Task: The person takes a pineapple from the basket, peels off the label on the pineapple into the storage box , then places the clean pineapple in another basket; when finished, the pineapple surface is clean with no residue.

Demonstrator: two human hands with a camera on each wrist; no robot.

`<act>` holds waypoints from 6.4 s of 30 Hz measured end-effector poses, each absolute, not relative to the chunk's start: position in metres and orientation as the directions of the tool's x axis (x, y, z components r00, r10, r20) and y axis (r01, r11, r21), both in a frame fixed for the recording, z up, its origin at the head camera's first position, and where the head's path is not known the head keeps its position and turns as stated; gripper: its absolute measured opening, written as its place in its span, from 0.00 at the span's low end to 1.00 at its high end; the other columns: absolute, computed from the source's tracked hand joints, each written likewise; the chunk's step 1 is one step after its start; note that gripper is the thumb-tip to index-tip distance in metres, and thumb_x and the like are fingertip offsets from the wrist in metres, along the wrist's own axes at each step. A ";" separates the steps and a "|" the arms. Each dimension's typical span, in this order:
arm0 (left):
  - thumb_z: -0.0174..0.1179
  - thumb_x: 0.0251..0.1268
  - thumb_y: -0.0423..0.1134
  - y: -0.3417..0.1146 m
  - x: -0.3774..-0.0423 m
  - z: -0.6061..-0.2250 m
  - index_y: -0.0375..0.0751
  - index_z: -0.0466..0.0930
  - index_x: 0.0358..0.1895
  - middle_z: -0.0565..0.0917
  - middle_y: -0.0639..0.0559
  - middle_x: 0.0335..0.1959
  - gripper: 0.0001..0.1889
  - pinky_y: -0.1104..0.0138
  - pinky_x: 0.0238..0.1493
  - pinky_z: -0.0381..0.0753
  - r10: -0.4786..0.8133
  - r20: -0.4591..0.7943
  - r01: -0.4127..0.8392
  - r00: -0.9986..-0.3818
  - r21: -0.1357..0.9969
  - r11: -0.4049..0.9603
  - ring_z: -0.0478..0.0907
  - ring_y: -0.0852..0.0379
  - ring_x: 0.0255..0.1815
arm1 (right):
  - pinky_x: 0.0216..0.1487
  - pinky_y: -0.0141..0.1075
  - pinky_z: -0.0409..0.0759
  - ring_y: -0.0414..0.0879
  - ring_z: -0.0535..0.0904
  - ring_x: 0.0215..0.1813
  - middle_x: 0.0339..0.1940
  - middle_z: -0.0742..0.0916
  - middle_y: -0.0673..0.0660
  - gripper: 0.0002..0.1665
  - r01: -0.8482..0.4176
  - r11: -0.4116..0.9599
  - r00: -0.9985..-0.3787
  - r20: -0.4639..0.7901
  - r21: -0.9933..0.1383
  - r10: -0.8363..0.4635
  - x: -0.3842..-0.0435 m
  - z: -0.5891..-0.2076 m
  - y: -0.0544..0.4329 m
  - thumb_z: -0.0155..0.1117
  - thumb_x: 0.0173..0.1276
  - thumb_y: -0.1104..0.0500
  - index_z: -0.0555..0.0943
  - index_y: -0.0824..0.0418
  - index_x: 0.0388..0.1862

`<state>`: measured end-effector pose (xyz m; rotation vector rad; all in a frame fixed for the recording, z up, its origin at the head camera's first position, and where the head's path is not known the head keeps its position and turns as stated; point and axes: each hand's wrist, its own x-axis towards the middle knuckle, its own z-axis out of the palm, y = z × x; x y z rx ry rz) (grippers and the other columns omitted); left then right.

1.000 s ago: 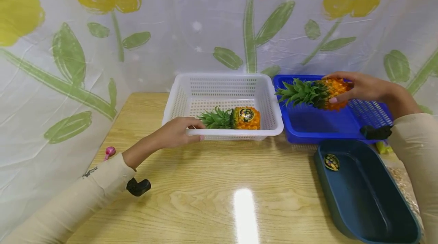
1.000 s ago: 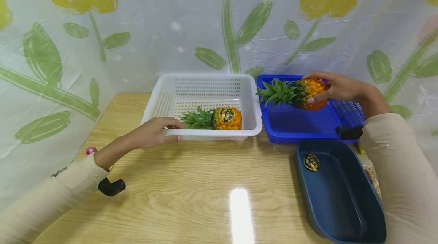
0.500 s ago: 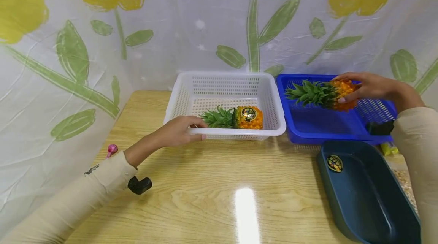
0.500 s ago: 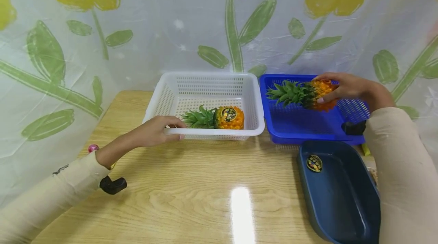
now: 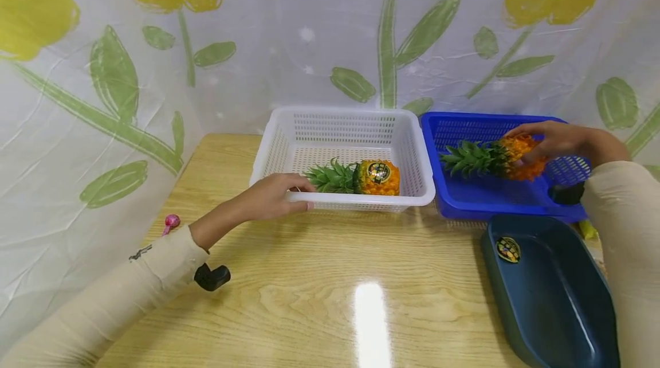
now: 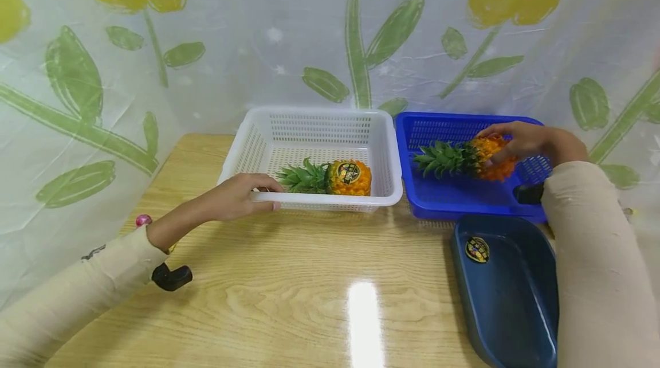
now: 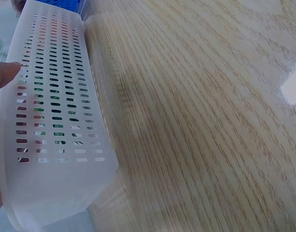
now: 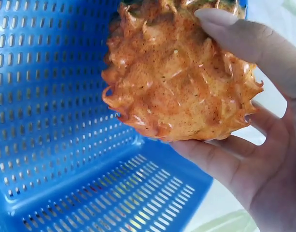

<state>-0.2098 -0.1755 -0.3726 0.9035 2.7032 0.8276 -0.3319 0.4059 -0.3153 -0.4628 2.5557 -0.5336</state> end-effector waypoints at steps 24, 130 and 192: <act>0.66 0.68 0.47 -0.176 -0.211 -0.374 0.49 0.85 0.51 0.85 0.55 0.51 0.13 0.56 0.53 0.76 0.605 0.008 0.508 -0.796 0.553 0.661 0.80 0.55 0.51 | 0.50 0.60 0.81 0.82 0.62 0.67 0.72 0.60 0.82 0.44 -0.185 0.883 -0.827 -0.417 -0.431 -0.377 -0.348 -0.330 0.398 0.70 0.67 0.59 0.60 0.70 0.75; 0.59 0.69 0.61 -0.224 -0.200 -0.391 0.49 0.55 0.79 0.40 0.32 0.80 0.41 0.30 0.68 0.55 0.172 0.035 0.150 -0.984 0.680 0.717 0.47 0.29 0.79 | 0.63 0.52 0.78 0.56 0.69 0.74 0.75 0.72 0.55 0.42 -0.464 0.629 -0.664 -0.225 -0.623 -0.713 -0.289 -0.278 0.204 0.74 0.65 0.52 0.68 0.54 0.75; 0.66 0.66 0.55 -0.225 -0.208 -0.404 0.52 0.34 0.82 0.56 0.33 0.77 0.54 0.40 0.68 0.68 0.233 -0.091 0.029 -0.968 0.883 0.468 0.63 0.35 0.74 | 0.60 0.57 0.79 0.62 0.60 0.79 0.81 0.59 0.64 0.52 -0.357 0.829 -0.448 -0.700 -0.431 -0.557 -0.334 -0.316 0.125 0.72 0.64 0.42 0.57 0.45 0.82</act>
